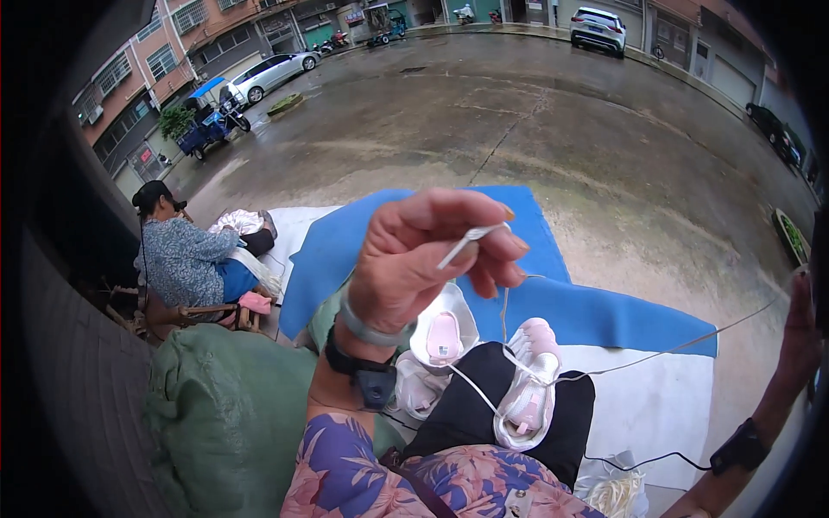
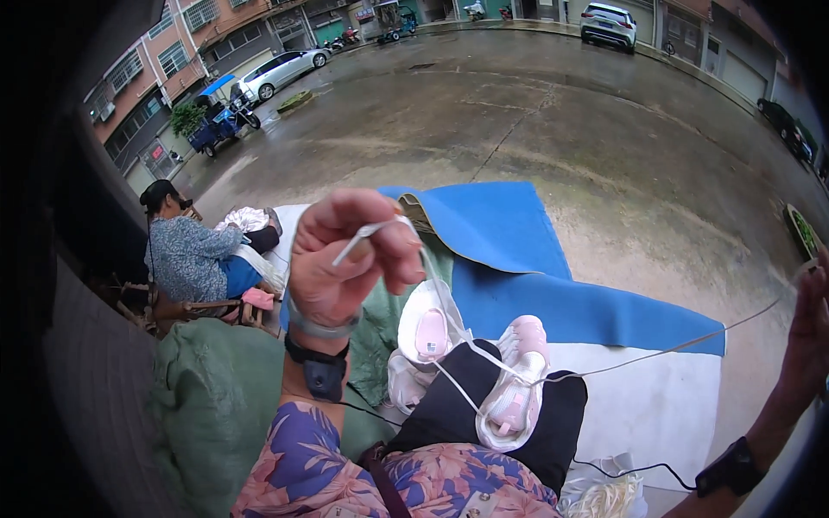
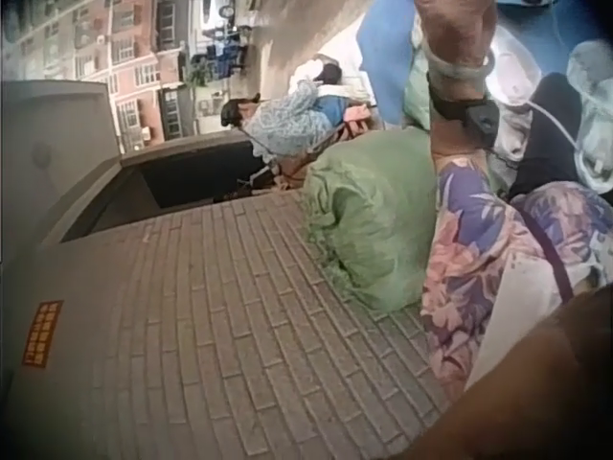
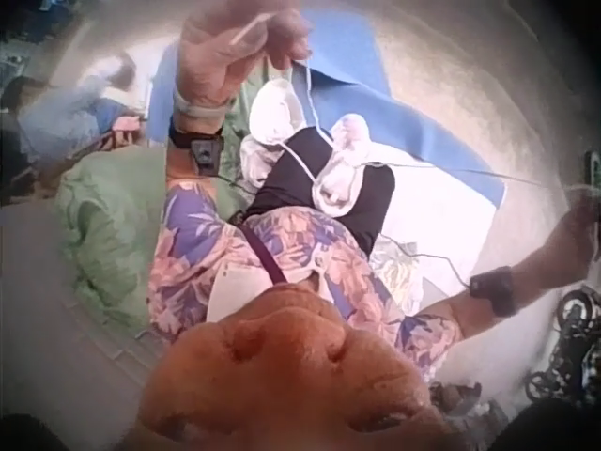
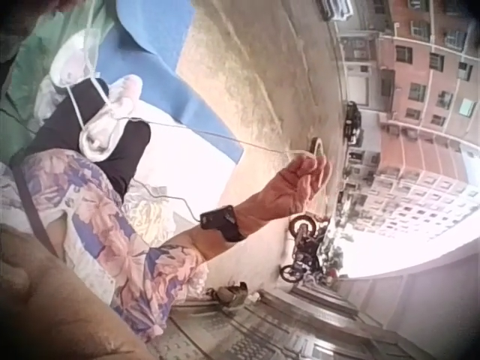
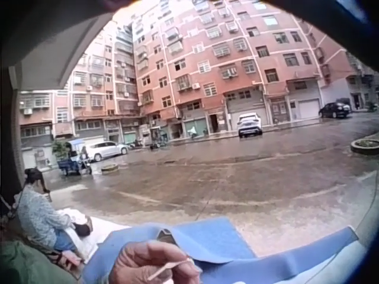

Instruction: Insert laces into a new pair of pink and white sneakers.

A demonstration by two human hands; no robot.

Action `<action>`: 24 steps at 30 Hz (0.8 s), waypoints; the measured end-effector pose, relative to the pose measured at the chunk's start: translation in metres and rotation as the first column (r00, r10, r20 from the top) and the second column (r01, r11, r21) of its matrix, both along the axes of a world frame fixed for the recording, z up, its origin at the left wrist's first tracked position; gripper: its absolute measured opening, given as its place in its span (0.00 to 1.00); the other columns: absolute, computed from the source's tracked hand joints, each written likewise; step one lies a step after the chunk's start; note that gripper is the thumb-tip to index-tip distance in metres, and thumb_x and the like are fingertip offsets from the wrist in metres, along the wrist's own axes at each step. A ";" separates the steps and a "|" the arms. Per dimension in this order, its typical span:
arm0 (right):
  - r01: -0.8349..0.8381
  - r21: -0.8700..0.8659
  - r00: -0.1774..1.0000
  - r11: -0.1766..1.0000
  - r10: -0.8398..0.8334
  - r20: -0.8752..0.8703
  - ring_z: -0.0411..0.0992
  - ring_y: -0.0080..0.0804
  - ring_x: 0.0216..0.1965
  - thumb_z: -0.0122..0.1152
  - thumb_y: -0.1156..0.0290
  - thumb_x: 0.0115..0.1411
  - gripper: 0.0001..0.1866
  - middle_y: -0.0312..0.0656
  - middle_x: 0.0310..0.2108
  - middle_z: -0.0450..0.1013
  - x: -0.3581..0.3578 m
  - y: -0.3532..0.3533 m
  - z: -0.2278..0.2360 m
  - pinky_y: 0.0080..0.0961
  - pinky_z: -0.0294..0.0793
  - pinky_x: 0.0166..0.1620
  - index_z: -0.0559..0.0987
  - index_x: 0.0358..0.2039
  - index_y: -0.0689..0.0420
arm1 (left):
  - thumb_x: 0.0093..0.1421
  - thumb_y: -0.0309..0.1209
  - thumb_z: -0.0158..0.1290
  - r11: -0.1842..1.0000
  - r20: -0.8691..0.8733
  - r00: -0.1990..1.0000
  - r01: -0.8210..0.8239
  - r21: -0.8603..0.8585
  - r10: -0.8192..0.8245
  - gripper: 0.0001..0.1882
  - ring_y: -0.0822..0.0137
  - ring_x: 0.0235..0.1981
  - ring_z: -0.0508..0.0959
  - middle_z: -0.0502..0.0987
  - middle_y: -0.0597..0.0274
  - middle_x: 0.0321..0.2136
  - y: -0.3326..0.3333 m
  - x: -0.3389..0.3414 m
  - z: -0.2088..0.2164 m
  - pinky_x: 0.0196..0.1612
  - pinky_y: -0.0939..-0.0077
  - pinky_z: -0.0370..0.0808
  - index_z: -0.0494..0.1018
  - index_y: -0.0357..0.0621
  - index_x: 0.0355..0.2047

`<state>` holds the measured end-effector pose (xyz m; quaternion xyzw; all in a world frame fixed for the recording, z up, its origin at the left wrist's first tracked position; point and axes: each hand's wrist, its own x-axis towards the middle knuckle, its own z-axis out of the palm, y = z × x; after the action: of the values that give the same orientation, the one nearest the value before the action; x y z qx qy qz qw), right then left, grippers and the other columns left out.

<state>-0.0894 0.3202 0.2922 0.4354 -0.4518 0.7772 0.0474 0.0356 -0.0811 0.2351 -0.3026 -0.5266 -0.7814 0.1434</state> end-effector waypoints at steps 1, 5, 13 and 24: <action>0.598 -0.022 0.771 0.801 -0.567 0.292 0.67 0.20 0.37 0.44 0.74 0.62 0.20 0.43 0.42 0.67 -0.025 0.005 -0.036 0.16 0.68 0.43 0.61 0.54 0.66 | 0.59 0.25 0.47 0.994 0.112 0.988 -0.103 -0.044 0.107 0.12 0.65 0.31 0.79 0.77 0.52 0.33 0.008 0.002 -0.004 0.33 0.78 0.75 0.70 0.35 0.43; 0.222 0.450 0.920 0.865 -0.339 0.198 0.70 0.22 0.22 0.47 0.68 0.62 0.10 0.39 0.23 0.71 -0.019 -0.061 -0.106 0.16 0.71 0.27 0.71 0.34 0.62 | 0.57 0.28 0.51 0.959 0.343 0.899 -0.226 -0.169 0.272 0.08 0.75 0.22 0.75 0.76 0.60 0.23 0.032 -0.026 -0.041 0.25 0.86 0.69 0.73 0.36 0.35; 0.299 0.596 0.954 0.746 -0.225 -0.197 0.61 0.17 0.23 0.54 0.70 0.59 0.08 0.32 0.23 0.64 -0.009 -0.159 -0.210 0.15 0.61 0.23 0.78 0.30 0.62 | 0.59 0.27 0.48 0.963 0.548 0.798 -0.146 -0.228 0.251 0.07 0.81 0.18 0.70 0.74 0.65 0.23 0.053 -0.058 -0.133 0.19 0.90 0.64 0.72 0.37 0.35; -0.283 0.369 0.763 0.885 -0.026 0.646 0.63 0.17 0.22 0.58 0.69 0.56 0.10 0.33 0.24 0.70 0.011 -0.190 -0.221 0.14 0.61 0.25 0.79 0.34 0.62 | 0.58 0.25 0.47 0.975 0.590 0.778 -0.153 -0.160 0.219 0.21 0.80 0.16 0.68 0.72 0.63 0.20 0.068 -0.055 -0.157 0.17 0.90 0.62 0.57 0.36 0.51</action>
<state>-0.0784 0.1299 0.0712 0.1771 -0.5743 0.7545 -0.2637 -0.0195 -0.0130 0.0779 0.0087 -0.6115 -0.7907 0.0289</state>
